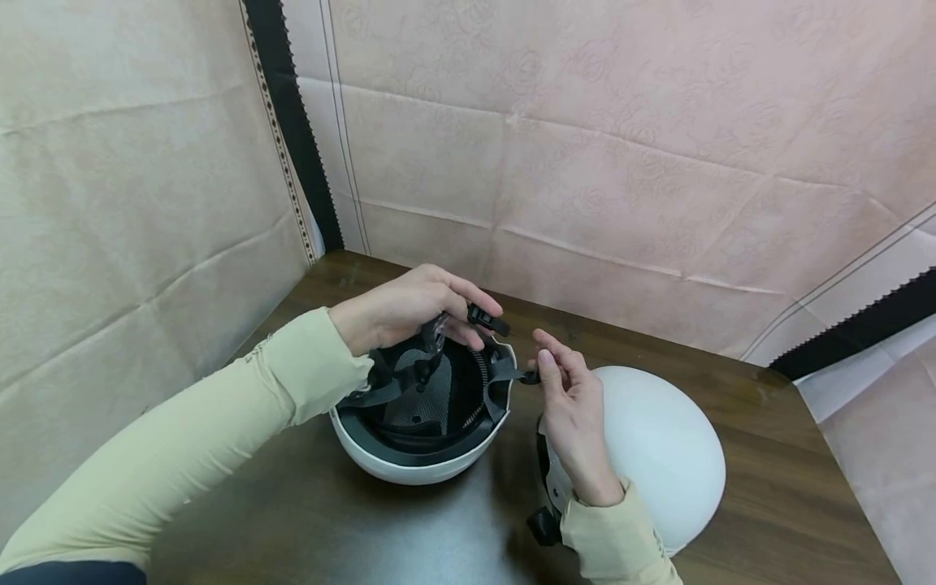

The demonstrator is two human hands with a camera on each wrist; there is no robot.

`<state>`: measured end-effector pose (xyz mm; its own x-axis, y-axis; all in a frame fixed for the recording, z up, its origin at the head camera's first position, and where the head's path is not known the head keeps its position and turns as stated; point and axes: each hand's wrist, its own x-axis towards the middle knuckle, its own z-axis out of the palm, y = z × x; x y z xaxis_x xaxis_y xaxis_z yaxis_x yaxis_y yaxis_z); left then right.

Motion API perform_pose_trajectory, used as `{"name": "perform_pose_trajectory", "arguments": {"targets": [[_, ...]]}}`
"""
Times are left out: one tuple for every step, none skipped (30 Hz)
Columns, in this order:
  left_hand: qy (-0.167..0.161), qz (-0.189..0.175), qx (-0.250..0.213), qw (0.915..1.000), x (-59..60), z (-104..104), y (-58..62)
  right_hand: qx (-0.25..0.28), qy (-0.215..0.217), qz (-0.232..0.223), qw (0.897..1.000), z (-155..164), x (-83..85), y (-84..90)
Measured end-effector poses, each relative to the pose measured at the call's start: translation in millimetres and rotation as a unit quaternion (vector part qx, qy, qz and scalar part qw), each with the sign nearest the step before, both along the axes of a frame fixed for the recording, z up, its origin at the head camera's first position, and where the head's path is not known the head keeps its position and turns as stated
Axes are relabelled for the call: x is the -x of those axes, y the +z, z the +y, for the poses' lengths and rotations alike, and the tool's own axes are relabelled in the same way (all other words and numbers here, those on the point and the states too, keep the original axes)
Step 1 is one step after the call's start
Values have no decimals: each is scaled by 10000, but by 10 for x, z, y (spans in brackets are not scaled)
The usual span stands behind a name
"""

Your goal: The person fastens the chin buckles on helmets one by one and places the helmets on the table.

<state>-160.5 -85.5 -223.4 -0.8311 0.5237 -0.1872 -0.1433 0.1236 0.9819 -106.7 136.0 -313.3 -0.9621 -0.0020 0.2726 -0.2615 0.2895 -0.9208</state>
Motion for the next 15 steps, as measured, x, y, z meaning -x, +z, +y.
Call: {"name": "perform_pose_trajectory", "arguments": {"targets": [[-14,26,20,10000,1,1,-1,-104,2,-20,9999,-2,-2,1],[-32,45,34,10000,2,2,-1,-193,14,-28,9998,-3,-3,2],[-66,64,53,9999,2,3,0,-277,37,-17,9996,-4,-4,2],[-92,71,71,9999,1,4,1,-337,72,5,9994,-5,-3,1],[-124,99,103,9998,1,5,3,-349,117,41,9993,-7,-2,0],[-156,117,144,9997,0,5,5,-316,151,132,9993,-10,-1,-1],[-199,139,185,9995,-2,5,5,-230,158,251,9993,-12,1,-1],[-245,152,212,9994,-5,6,5,-121,160,379,9991,-14,2,0],[-292,168,242,9991,-7,7,4,-8,136,443,9989,-26,-18,34],[-333,202,264,9989,-11,10,0,109,105,527,9985,-40,-38,66],[-368,220,274,9987,-15,14,-8,214,73,587,9980,-53,-60,102],[-392,236,296,9985,-18,19,-16,321,47,646,9974,-65,-81,137],[-397,258,309,9984,-21,25,-25,392,20,667,9970,-77,-103,172],[-395,265,307,9984,-23,31,-35,422,5,637,9971,-89,-126,206],[-386,284,317,9983,-26,37,-43,422,-7,618,9972,-103,-147,237]]}}
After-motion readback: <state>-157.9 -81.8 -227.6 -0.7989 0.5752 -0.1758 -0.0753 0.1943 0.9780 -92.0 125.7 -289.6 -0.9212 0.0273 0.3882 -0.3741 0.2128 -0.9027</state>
